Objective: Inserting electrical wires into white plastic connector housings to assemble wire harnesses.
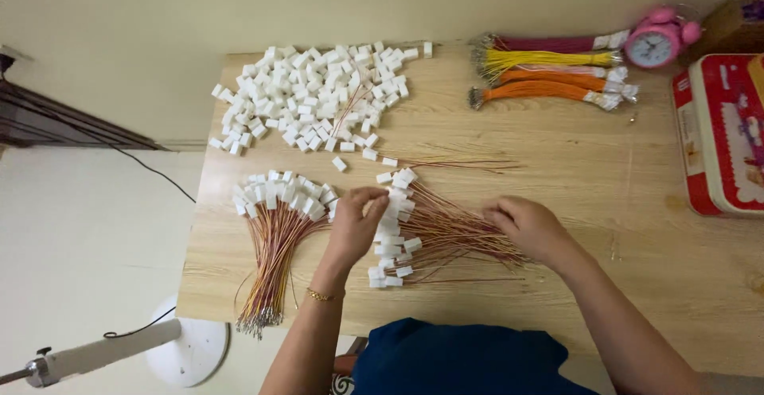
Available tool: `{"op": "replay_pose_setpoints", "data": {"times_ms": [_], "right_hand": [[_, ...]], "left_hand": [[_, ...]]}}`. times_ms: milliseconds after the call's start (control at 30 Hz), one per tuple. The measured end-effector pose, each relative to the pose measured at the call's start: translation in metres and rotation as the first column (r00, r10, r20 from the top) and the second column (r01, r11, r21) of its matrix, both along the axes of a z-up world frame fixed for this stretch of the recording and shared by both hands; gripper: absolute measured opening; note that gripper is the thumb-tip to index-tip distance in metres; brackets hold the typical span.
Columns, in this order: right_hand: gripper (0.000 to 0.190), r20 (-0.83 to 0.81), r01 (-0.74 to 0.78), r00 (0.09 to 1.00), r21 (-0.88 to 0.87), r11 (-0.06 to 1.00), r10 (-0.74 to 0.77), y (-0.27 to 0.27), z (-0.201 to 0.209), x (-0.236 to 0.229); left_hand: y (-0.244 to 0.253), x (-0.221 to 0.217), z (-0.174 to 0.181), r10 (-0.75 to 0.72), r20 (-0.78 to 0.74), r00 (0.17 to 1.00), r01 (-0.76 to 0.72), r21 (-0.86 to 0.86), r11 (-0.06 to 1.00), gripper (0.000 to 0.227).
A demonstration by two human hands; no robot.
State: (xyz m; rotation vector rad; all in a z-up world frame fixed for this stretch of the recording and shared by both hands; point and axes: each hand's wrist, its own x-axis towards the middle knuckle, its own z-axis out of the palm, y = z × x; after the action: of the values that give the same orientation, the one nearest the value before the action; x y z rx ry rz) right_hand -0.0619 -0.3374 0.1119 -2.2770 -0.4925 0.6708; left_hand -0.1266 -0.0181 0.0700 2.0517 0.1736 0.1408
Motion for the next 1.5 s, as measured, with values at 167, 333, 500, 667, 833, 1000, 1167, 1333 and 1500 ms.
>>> {"op": "replay_pose_setpoints", "data": {"times_ms": [167, 333, 500, 667, 833, 1000, 1167, 1333, 1500], "right_hand": [[0.02, 0.112, -0.005, 0.994, -0.033, 0.999, 0.008, -0.022, -0.082, -0.002], [0.026, 0.08, 0.249, 0.967, -0.113, 0.962, -0.241, -0.036, -0.08, 0.014], [0.021, 0.256, 0.449, 0.87, -0.06, 0.891, -0.421, -0.102, -0.126, 0.047], [0.019, 0.31, 0.671, 0.723, -0.099, 0.735, -0.618, -0.185, -0.167, 0.075], [0.025, 0.314, 0.808, 0.59, -0.226, 0.545, -0.744, -0.225, -0.178, 0.109], [0.031, 0.363, 0.782, 0.622, -0.255, 0.568, -0.694, -0.203, -0.15, 0.146], [0.04, 0.156, 0.728, 0.656, -0.389, 0.564, -0.739, -0.153, -0.078, 0.175], [0.036, 0.298, 0.669, 0.737, -0.448, 0.593, -0.607, -0.179, -0.136, 0.195], [0.03, 0.371, 0.693, 0.721, -0.369, 0.619, -0.585, -0.178, -0.147, 0.189]], "left_hand": [[0.007, -0.004, -0.03, 0.049, -0.076, 0.996, -0.032, 0.207, 0.978, 0.024], [0.033, 0.041, -0.073, 0.097, -0.011, 0.995, -0.088, 0.316, 0.945, 0.031], [0.037, 0.089, -0.047, 0.059, -0.217, 0.975, 0.072, 0.549, 0.833, 0.037], [0.049, 0.123, -0.095, 0.328, -0.459, 0.826, -0.191, 0.32, 0.928, 0.046], [0.077, 0.12, -0.132, -0.009, -0.147, 0.989, 0.117, 0.745, 0.656, 0.034], [0.039, 0.118, -0.022, 0.024, -0.166, 0.986, 0.029, 0.307, 0.951, 0.034], [0.002, 0.101, 0.056, 0.066, -0.223, 0.973, -0.102, -0.155, 0.983, 0.036], [-0.008, 0.08, 0.055, 0.124, -0.251, 0.96, -0.218, -0.396, 0.892, 0.039], [-0.012, 0.08, 0.036, 0.032, -0.124, 0.992, -0.076, -0.369, 0.926, 0.039]]}}
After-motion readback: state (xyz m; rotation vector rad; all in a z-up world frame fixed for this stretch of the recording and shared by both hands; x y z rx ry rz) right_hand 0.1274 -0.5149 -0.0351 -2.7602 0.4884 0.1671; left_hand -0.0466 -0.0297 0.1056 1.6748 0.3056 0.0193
